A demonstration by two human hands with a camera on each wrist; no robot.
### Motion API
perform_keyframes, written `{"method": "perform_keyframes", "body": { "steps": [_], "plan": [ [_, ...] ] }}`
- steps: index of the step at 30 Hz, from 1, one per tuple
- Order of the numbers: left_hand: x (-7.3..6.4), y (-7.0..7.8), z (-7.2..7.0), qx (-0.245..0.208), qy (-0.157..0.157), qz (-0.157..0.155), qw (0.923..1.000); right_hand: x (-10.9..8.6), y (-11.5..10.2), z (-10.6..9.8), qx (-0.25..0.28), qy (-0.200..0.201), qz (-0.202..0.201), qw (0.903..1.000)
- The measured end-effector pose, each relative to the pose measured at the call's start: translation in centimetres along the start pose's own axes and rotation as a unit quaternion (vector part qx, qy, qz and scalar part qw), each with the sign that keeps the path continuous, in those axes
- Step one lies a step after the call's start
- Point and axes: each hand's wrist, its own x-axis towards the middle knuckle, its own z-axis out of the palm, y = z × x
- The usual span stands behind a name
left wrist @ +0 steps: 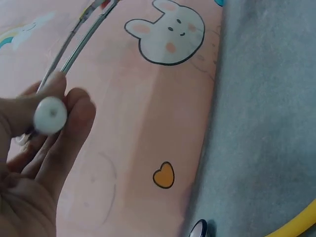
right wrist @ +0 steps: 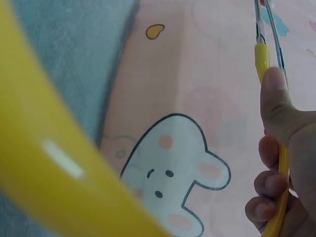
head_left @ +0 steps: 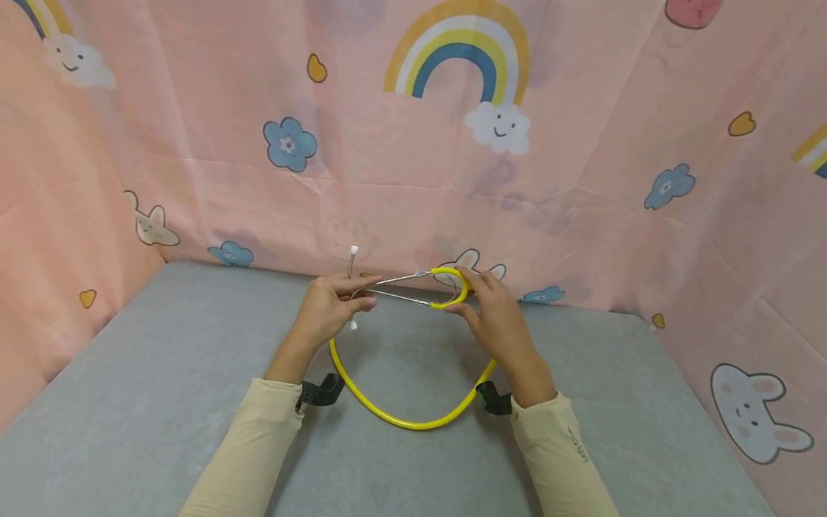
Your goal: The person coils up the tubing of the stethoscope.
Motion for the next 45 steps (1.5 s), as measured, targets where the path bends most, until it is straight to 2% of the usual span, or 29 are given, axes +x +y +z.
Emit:
{"method": "perform_keyframes", "body": {
  "steps": [5, 9, 12, 15, 17, 20, 23, 27, 31, 36, 38, 40, 43, 45],
  "plan": [
    [0.1, 0.0, 0.2, 0.004, 0.068, 0.036, 0.9970, 0.2, 0.2, -0.4, 0.039, -0.017, -0.004, 0.9991],
    [0.2, -0.2, -0.4, -0.002, 0.103, 0.048, 0.9935, 0.3, 0.8, -1.1, 0.087, -0.071, 0.007, 0.9936],
    [0.2, -0.4, -1.0, -0.020, 0.099, 0.028, 0.9945, 0.1, 2.0, -1.8, 0.099, -0.128, 0.051, 0.9856],
    [0.2, -0.6, -1.4, -0.049, 0.070, -0.006, 0.9964, -0.3, 3.1, -2.5, 0.106, -0.164, 0.109, 0.9747],
    [0.3, -0.5, -1.4, -0.068, 0.044, -0.016, 0.9966, -0.4, 3.5, -2.9, 0.115, -0.170, 0.144, 0.9681],
    [0.4, -0.3, -1.1, -0.081, 0.019, -0.013, 0.9964, -0.4, 3.6, -3.1, 0.113, -0.153, 0.184, 0.9645],
    [0.4, -0.1, -0.8, -0.106, 0.015, -0.011, 0.9942, -0.3, 3.6, -3.2, 0.091, -0.118, 0.204, 0.9675],
    [0.2, 0.0, -0.6, -0.146, 0.014, -0.043, 0.9882, -0.4, 3.8, -3.3, 0.077, -0.096, 0.205, 0.9709],
    [0.1, 0.1, -0.3, -0.159, 0.028, -0.073, 0.9842, -0.5, 4.3, -3.5, 0.068, -0.103, 0.225, 0.9665],
    [0.1, 0.2, -0.3, -0.144, 0.069, -0.088, 0.9833, -0.4, 4.6, -3.8, 0.015, -0.090, 0.269, 0.9587],
    [0.1, 0.1, -0.3, -0.138, 0.080, -0.091, 0.9830, -0.5, 4.6, -3.8, 0.000, -0.059, 0.263, 0.9630],
    [0.1, 0.1, -0.2, -0.135, 0.085, -0.093, 0.9828, -0.5, 4.6, -3.7, 0.006, -0.015, 0.239, 0.9708],
    [0.1, 0.2, -0.2, -0.128, 0.087, -0.097, 0.9832, -0.4, 4.4, -4.0, 0.051, 0.072, 0.179, 0.9799],
    [0.1, 0.4, -0.3, -0.115, 0.085, -0.098, 0.9848, -0.4, 4.2, -4.4, 0.082, 0.113, 0.133, 0.9813]
  ]
}}
